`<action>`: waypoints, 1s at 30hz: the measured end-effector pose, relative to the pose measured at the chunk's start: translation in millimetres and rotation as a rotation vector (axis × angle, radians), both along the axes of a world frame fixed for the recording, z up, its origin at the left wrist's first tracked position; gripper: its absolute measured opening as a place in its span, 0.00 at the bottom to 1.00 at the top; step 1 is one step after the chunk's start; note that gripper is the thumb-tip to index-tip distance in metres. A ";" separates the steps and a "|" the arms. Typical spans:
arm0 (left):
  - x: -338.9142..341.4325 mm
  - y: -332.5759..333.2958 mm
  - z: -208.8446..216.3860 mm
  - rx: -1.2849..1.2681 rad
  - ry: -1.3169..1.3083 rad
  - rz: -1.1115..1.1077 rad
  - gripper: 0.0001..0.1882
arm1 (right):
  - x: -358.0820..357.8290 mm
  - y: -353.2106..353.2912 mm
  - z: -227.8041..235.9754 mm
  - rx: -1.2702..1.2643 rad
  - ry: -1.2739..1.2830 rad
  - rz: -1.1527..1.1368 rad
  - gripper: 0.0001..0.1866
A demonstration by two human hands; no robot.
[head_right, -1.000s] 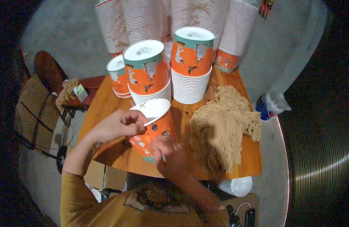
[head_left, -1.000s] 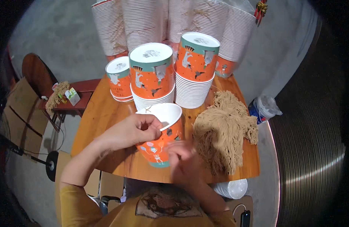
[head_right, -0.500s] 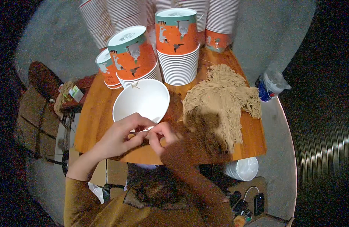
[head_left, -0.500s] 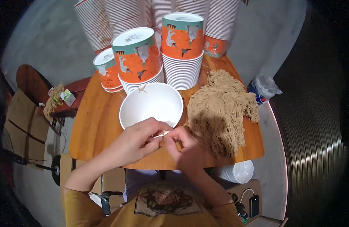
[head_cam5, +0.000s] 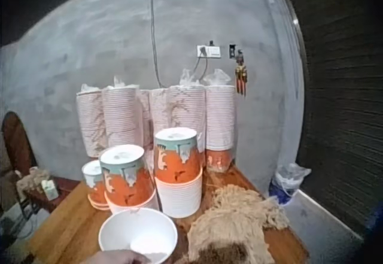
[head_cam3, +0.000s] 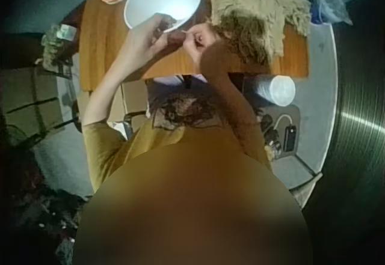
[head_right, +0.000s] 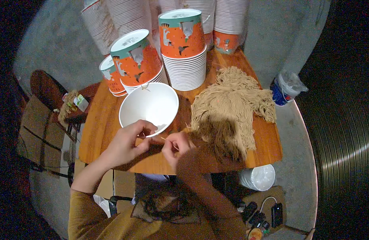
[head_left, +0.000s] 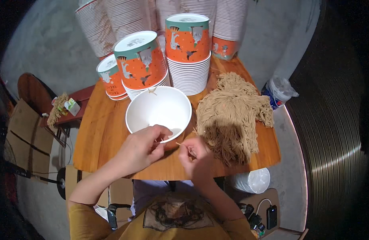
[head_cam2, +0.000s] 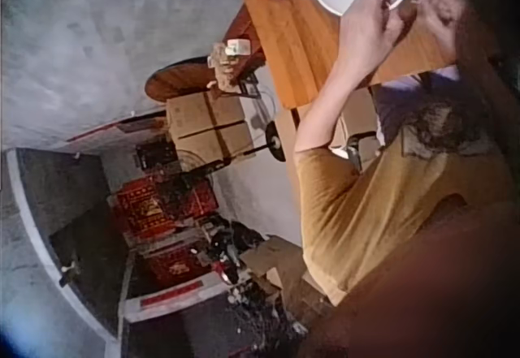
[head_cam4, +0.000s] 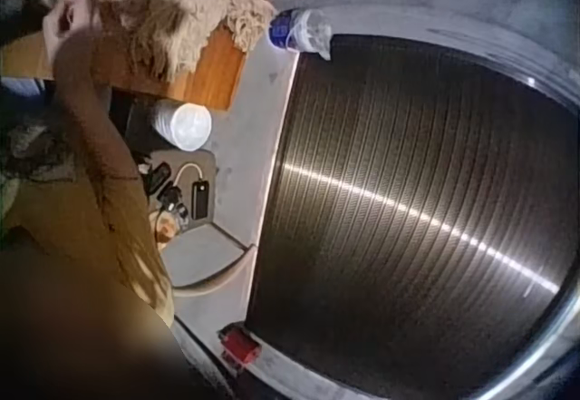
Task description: Tying strings to small items and organizing them inside decorated paper cups.
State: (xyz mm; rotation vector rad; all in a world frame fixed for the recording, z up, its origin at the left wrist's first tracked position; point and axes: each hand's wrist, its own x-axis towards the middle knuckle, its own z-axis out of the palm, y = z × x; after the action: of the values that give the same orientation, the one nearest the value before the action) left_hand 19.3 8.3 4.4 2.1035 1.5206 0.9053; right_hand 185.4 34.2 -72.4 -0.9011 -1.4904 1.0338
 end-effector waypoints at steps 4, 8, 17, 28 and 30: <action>-0.1 4.1 4.3 -0.001 -0.022 -0.060 0.13 | -6.6 -0.1 9.9 0.380 -0.188 -0.162 0.08; -1.5 5.9 4.0 0.068 0.046 -0.093 0.15 | -12.4 0.4 9.7 0.398 -0.223 -0.208 0.09; 4.6 6.5 3.9 0.061 0.058 -0.083 0.15 | -13.5 2.3 4.2 0.455 -0.284 -0.253 0.09; -4.5 16.3 10.7 0.004 0.075 -0.130 0.13 | -17.2 5.8 4.4 0.492 -0.354 -0.275 0.09; -10.0 24.9 13.8 -0.138 0.069 -0.189 0.13 | -16.6 5.7 6.8 0.512 -0.352 -0.289 0.09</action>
State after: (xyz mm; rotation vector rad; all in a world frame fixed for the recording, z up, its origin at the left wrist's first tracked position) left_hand 9.3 33.2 18.2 2.1527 1.3476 0.6488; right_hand 168.9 39.9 -65.6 -0.9140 -1.7405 0.2634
